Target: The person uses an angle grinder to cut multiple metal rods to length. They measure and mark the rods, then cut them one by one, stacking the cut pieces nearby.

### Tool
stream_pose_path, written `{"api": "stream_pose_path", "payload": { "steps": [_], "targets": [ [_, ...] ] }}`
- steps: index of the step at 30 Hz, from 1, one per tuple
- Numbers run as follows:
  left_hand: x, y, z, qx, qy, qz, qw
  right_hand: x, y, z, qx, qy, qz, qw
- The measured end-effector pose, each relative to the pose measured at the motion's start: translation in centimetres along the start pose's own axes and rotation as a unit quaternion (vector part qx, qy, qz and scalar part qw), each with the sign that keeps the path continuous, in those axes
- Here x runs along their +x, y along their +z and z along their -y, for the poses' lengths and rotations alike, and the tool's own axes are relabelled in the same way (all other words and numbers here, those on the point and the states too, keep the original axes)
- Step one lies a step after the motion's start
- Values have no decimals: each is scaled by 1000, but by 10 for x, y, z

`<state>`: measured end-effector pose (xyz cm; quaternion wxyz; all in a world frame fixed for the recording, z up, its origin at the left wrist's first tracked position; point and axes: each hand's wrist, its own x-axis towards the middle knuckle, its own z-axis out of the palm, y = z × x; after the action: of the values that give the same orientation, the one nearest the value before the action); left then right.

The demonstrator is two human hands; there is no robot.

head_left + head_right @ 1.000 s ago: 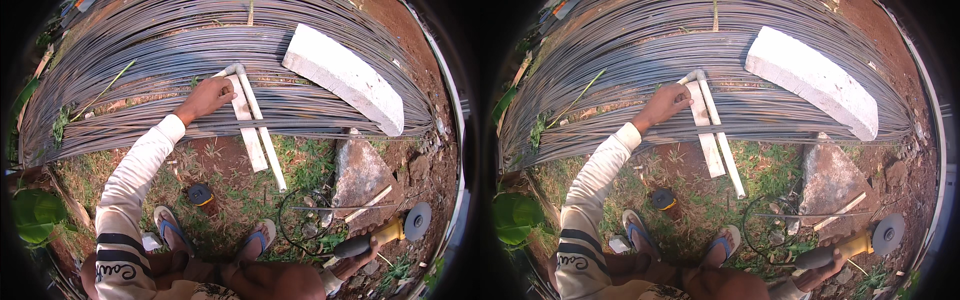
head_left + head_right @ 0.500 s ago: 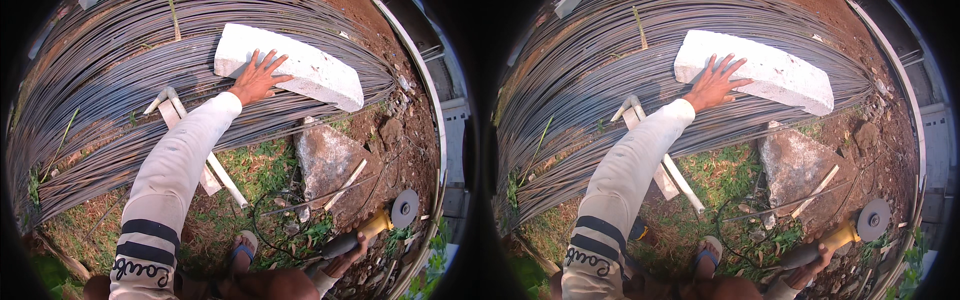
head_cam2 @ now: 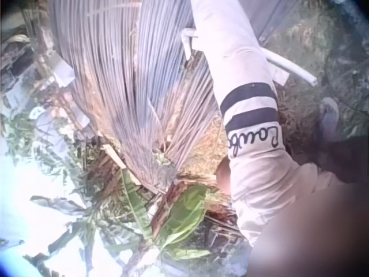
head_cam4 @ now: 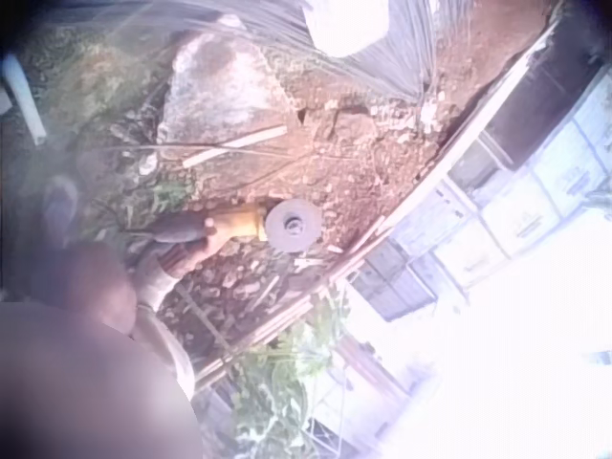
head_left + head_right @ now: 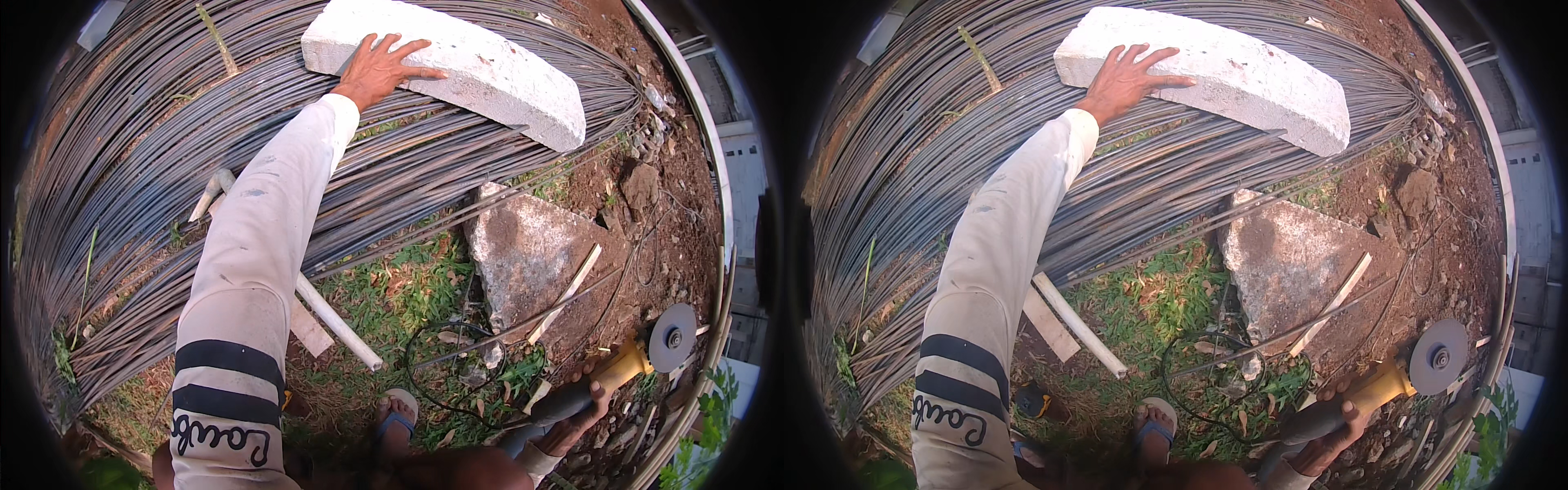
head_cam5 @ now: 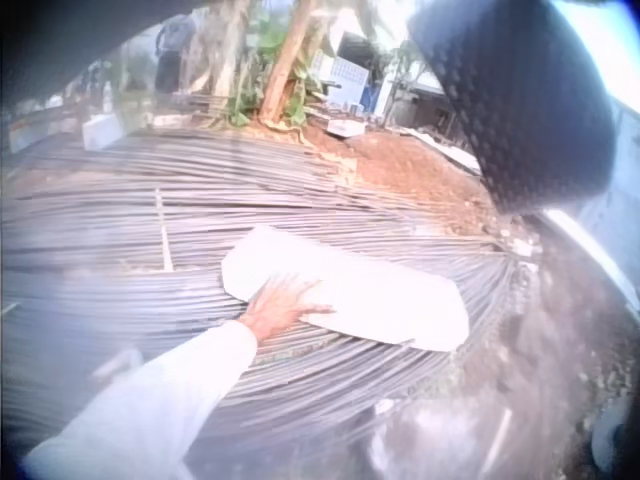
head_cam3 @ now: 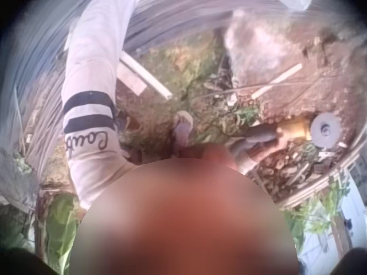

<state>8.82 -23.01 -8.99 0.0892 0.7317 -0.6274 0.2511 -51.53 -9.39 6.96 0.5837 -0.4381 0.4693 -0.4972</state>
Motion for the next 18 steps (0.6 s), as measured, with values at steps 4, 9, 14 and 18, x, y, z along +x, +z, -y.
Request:
{"api": "stream_pose_path", "payload": {
  "steps": [4, 9, 14, 18],
  "targets": [
    [21, -49, 7, -43, 11, 142, 989, -10, 5, 1, 5, 6, 9, 1000],
    [-25, -195, 103, -87, 76, 186, 976, -14, 7, -6, 22, 31, 113, 993],
    [-209, -361, 190, -57, -54, 413, 907, -5, 26, -9, 35, 70, 163, 984],
    [-366, -404, 190, -217, -246, 409, 852, -28, 65, -10, 51, 105, 210, 971]
  ]
}}
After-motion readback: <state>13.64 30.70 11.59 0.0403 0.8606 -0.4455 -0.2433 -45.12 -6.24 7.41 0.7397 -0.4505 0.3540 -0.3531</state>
